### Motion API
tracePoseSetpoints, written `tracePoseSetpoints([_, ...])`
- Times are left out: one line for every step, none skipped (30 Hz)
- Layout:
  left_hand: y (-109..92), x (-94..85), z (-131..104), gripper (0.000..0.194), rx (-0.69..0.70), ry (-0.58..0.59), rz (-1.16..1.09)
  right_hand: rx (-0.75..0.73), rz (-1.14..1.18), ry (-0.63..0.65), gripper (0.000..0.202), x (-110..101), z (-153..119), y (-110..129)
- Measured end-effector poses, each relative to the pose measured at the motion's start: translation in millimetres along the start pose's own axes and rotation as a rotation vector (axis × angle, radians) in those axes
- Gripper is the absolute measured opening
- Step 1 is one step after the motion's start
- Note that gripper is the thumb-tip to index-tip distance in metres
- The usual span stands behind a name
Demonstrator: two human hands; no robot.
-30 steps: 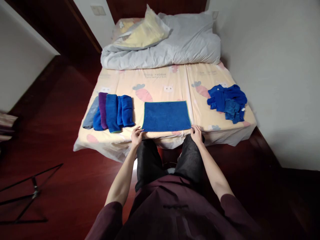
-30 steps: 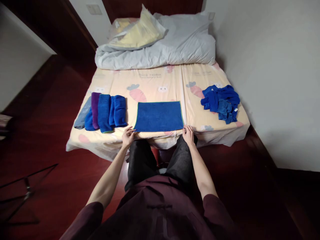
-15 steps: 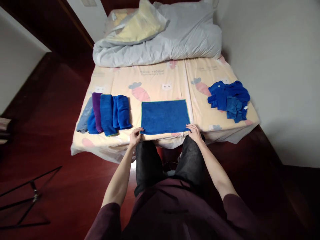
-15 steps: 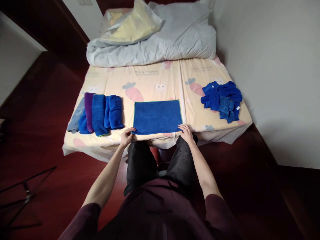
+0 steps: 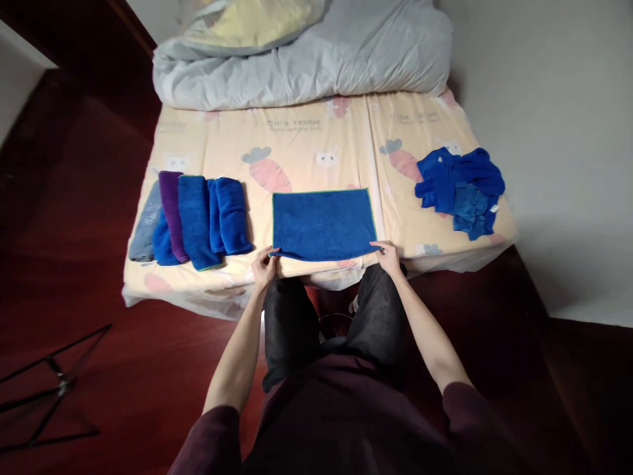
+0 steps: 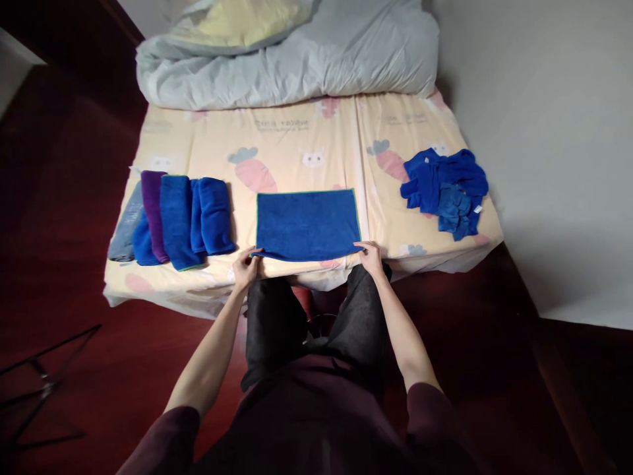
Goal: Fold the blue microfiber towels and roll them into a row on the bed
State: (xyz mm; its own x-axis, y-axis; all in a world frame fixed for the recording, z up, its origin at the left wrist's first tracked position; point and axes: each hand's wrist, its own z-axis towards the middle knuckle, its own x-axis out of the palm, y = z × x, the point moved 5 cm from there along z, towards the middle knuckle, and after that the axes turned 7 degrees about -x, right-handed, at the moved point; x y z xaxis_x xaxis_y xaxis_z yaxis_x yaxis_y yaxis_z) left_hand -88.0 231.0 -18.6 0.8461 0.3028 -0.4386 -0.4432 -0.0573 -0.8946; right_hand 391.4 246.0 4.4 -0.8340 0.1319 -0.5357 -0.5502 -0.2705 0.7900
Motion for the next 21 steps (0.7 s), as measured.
tracePoseSetpoints([1,-0.6,1,0.037,-0.012,-0.003,0.0,0.008,0.0,-0.008,0.043,-1,-1,0])
tracePoseSetpoints([2,-0.9,1,0.038,-0.015,-0.002,0.001,0.017,-0.001,-0.014,0.043,-1,-1,0])
tracePoseSetpoints([2,-1.0,2,0.038,-0.015,0.0,0.004,0.026,-0.003,-0.02,0.044,-2,-2,0])
tracePoseSetpoints([4,-1.2,3,0.039,-0.019,-0.002,0.008,0.037,-0.002,-0.027,0.044,-3,-3,0])
tracePoseSetpoints([5,-1.5,4,0.04,-0.031,-0.007,0.013,0.05,0.0,-0.037,0.043,-4,-4,1])
tracePoseSetpoints([7,-1.9,4,0.04,-0.049,-0.011,0.018,0.065,0.005,-0.049,0.042,-5,-5,1])
tracePoseSetpoints([8,-2.3,5,0.04,-0.067,-0.012,0.024,0.081,0.012,-0.063,0.039,-6,-6,2])
tracePoseSetpoints([8,-2.7,5,0.04,-0.081,-0.01,0.03,0.099,0.019,-0.079,0.036,-7,-6,2])
tracePoseSetpoints([8,-3.2,5,0.039,-0.088,-0.006,0.036,0.115,0.026,-0.093,0.033,-7,-7,3])
tracePoseSetpoints([6,-4.0,4,0.039,-0.09,-0.004,0.04,0.129,0.031,-0.105,0.031,-8,-8,3])
tracePoseSetpoints([4,-5.0,3,0.04,-0.091,-0.005,0.037,0.141,0.033,-0.118,0.03,-9,-9,4])
tracePoseSetpoints([2,-6.2,1,0.041,-0.095,-0.007,0.028,0.151,0.033,-0.131,0.031,-9,-11,3])
tracePoseSetpoints([1,-7.3,-1,0.041,-0.102,-0.009,0.012,0.159,0.03,-0.144,0.033,-10,-12,3])
tracePoseSetpoints([-1,-8.2,-3,0.041,-0.113,-0.008,-0.005,0.166,0.027,-0.155,0.036,-10,-14,3])
tracePoseSetpoints([-2,-8.9,-5,0.04,-0.125,-0.004,-0.018,0.172,0.022,-0.165,0.039,-11,-16,3])
tracePoseSetpoints([-2,-9.7,-8,0.039,-0.135,-0.001,-0.023,0.173,0.016,-0.174,0.042,-11,-18,3])
tracePoseSetpoints([-2,-10.7,-10,0.038,-0.143,-0.004,-0.02,0.164,0.012,-0.18,0.045,-11,-20,3])
tracePoseSetpoints([-1,-12.2,-12,0.037,-0.147,-0.017,-0.011,0.145,0.01,-0.183,0.046,-10,-22,4])
tracePoseSetpoints([-1,-14.2,-14,0.035,-0.145,-0.041,0.0,0.118,0.015,-0.181,0.047,-10,-23,6])
tracePoseSetpoints([-1,-16.2,-15,0.033,-0.136,-0.068,0.01,0.088,0.026,-0.172,0.046,-9,-23,7])
tracePoseSetpoints([-1,-18.1,-16,0.032,-0.119,-0.096,0.012,0.066,0.045,-0.157,0.046,-8,-23,8])
